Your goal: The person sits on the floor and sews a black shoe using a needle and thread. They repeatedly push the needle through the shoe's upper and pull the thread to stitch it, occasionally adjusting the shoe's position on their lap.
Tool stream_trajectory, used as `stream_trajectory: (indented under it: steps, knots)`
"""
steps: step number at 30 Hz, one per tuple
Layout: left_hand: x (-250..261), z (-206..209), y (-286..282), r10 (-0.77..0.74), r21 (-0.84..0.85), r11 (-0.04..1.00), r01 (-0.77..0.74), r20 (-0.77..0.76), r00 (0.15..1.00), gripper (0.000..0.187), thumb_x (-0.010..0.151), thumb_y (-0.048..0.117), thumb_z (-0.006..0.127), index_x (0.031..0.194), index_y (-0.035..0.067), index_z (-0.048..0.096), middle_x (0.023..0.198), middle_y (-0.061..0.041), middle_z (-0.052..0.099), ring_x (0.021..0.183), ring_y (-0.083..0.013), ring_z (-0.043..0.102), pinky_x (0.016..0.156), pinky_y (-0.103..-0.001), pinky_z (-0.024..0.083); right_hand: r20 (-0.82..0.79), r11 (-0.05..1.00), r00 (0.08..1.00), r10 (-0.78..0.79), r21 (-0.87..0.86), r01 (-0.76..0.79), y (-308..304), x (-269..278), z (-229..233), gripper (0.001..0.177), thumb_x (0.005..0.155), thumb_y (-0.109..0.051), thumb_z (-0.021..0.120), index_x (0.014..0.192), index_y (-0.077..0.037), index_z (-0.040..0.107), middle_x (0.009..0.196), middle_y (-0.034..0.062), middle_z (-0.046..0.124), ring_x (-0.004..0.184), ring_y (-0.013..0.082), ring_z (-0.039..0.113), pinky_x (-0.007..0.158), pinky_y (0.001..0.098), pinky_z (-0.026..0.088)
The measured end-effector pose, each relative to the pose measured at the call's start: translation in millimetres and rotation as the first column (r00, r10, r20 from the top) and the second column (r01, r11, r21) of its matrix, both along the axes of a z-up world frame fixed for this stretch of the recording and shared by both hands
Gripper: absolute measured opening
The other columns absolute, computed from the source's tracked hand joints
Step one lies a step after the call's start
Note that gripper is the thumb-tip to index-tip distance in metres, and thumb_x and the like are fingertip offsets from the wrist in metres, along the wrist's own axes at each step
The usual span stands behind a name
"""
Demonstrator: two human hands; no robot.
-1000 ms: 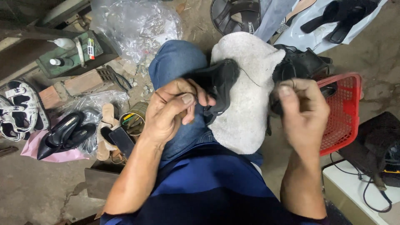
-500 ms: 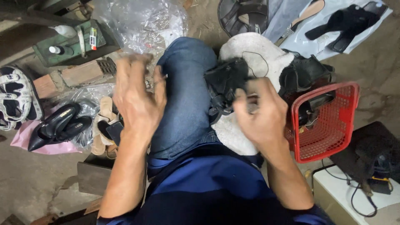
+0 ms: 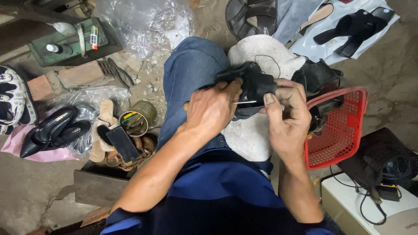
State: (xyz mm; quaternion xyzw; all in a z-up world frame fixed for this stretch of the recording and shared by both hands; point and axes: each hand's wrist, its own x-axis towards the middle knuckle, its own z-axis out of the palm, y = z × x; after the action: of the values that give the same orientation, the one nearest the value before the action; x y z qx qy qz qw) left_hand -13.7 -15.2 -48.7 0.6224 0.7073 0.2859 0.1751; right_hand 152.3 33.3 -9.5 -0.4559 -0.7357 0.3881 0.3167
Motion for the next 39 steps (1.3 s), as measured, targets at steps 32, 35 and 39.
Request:
stream_trajectory:
  steps: [32,35,39]
  knots:
    - [-21.7,19.1,14.6,-0.039,0.051,0.998,0.036,0.055,0.998,0.027,0.095,0.001,0.060,0.120,0.008,0.069,0.110,-0.014,0.050,0.089,-0.0423,0.062,0.055,-0.062,0.056,-0.139,0.997,0.990,-0.001,-0.079,-0.010,-0.2,0.5,2.7,0.011,0.104,-0.004,0.064,0.101,0.006,0.066,0.114,0.0234,0.061,0.106,0.0284,0.064,0.083,0.0401,0.053]
    - [-21.6,6.2,13.7,-0.030,0.057,0.998,0.025,0.084,0.996,0.014,0.099,0.009,0.059,0.108,0.008,0.069,0.103,-0.009,0.050,0.087,-0.0392,0.063,0.056,-0.057,0.056,-0.150,0.995,0.988,-0.025,-0.098,0.010,0.7,3.7,0.4,0.012,0.104,-0.004,0.064,0.100,0.007,0.066,0.113,0.0233,0.061,0.105,0.0271,0.064,0.078,0.0370,0.056]
    - [-23.7,18.9,5.7,0.019,0.206,0.978,-0.033,0.073,0.997,0.014,0.105,0.015,0.058,0.098,0.010,0.068,0.104,-0.006,0.055,0.087,-0.0340,0.067,0.059,-0.047,0.059,-0.186,0.989,0.982,-0.031,-0.151,0.002,2.3,6.4,-3.2,0.014,0.104,-0.005,0.064,0.101,0.009,0.065,0.114,0.0247,0.060,0.104,0.0255,0.063,0.072,0.0349,0.060]
